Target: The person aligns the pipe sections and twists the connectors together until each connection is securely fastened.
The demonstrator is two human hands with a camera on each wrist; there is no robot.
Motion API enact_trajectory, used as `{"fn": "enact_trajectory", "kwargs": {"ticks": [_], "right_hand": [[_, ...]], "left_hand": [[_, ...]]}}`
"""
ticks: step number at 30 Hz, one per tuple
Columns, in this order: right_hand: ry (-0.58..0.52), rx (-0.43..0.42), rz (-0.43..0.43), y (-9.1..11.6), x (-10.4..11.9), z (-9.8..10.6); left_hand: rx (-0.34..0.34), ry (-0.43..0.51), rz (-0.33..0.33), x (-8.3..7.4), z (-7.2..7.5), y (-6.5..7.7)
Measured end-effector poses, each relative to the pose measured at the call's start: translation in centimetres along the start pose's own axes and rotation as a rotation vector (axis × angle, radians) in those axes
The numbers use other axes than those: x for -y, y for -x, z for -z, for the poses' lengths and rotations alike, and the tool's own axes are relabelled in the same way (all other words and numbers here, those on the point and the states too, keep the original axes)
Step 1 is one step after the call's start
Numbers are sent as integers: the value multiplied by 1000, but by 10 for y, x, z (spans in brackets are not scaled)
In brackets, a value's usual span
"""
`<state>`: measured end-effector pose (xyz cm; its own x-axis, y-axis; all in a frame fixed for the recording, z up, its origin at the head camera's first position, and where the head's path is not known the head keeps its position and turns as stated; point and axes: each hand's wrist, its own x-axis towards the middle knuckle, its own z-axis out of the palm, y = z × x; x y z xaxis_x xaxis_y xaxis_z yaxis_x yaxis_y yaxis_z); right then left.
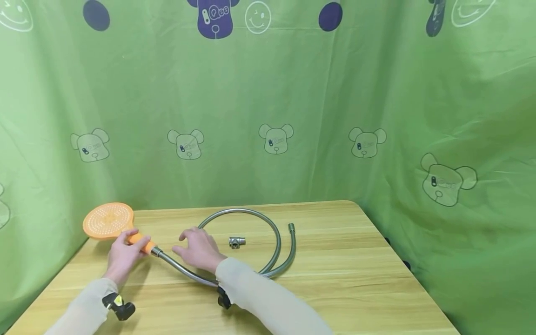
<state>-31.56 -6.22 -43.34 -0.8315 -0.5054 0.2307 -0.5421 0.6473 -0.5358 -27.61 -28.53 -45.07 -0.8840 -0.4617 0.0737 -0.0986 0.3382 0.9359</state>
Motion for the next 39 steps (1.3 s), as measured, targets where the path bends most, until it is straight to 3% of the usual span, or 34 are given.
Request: {"fn": "enact_trajectory", "kwargs": {"ticks": [13,26,39], "right_hand": [[34,-25,6,4,-22,12],[32,-33,-72,8,-42,19],[40,-50,-68,14,-56,29]], "left_hand": [[72,40,53,11,-1,-4],[110,29,136,19,-3,-8],[140,39,132,23,-7,-8]]}}
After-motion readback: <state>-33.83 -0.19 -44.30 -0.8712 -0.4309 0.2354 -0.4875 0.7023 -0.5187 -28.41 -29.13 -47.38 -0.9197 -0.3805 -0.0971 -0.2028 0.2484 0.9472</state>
